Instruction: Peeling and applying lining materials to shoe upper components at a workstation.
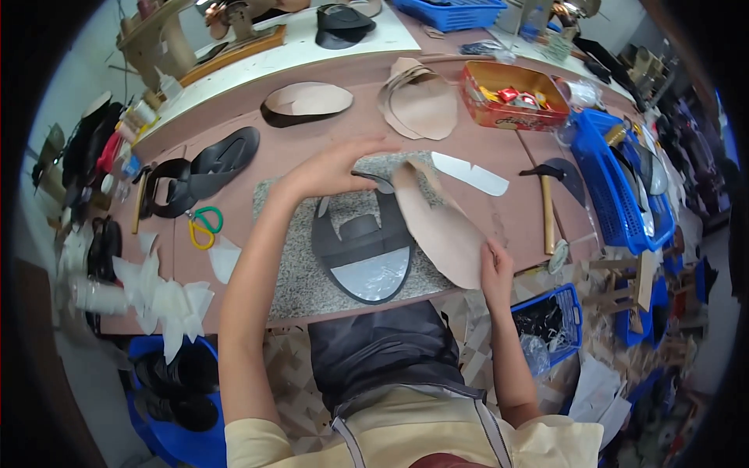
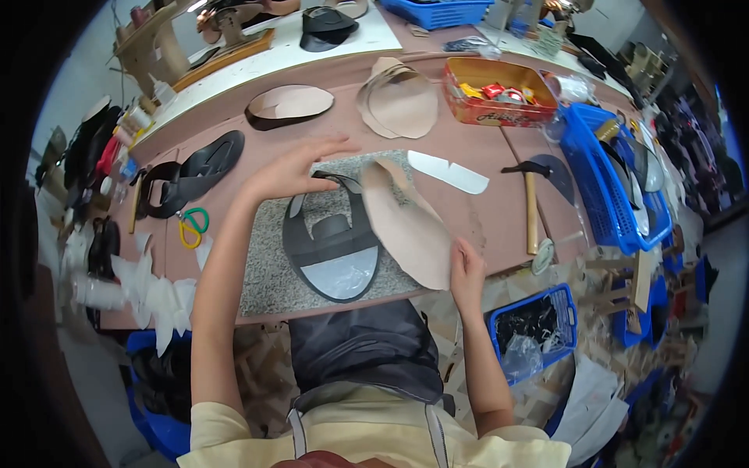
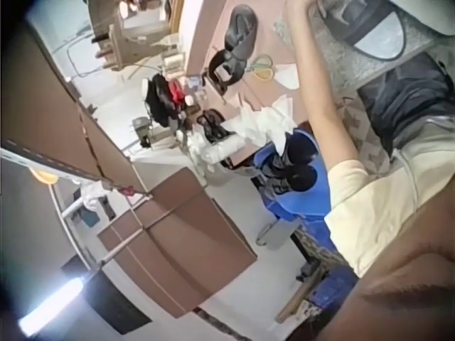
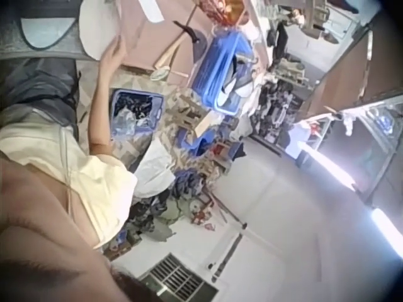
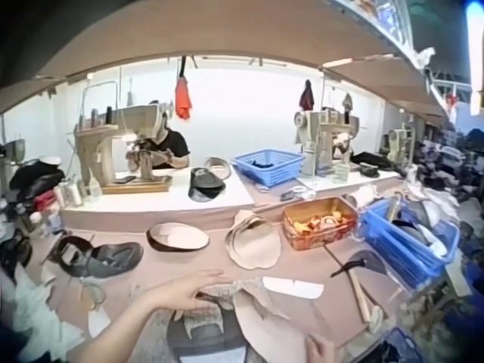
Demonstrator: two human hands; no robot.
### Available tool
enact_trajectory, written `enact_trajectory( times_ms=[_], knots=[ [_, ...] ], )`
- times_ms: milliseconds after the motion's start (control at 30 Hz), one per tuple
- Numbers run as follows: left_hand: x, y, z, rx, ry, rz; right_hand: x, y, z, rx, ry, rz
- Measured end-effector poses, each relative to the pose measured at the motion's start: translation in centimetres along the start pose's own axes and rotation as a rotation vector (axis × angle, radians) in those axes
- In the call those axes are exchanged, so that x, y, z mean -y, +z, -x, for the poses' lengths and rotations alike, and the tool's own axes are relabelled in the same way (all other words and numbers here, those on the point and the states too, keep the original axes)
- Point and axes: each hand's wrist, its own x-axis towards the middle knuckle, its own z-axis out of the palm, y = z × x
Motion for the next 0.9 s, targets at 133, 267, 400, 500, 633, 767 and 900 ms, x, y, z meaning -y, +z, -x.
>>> enact_trajectory(
  times_ms=[133, 267, 400, 500, 633, 767, 900],
  knots=[
    [2.8, 3.6, 4.1, 0.133, -0.292, -0.078, -0.9, 0.1, 0.5, 0.009, 0.095, 0.102],
    [2.5, 2.1, 3.9, 0.223, -0.467, -0.121, -1.6, -0.2, -1.1, 0.054, 0.172, 0.096],
    [0.0, 4.2, 3.8, -0.199, -0.180, -0.609, -2.1, -0.3, -2.2, 0.089, 0.139, 0.085],
    [-6.2, 8.7, 4.5, -0.223, -0.323, 0.097, -4.7, -1.1, -2.6, 0.101, 0.205, 0.022],
    [-12.3, 18.1, 8.7, 0.318, -0.921, 1.325, -4.6, -1.2, -2.5, 0.224, 0.350, -0.126],
    [-14.6, 22.9, 7.7, -0.075, -1.028, 1.853, -1.3, -3.8, -0.8, 0.272, 0.406, -0.076],
    [-14.8, 22.0, 6.6, -0.262, -0.925, 1.914, 1.4, -5.7, -0.2, 0.308, 0.449, -0.072]
  ],
)
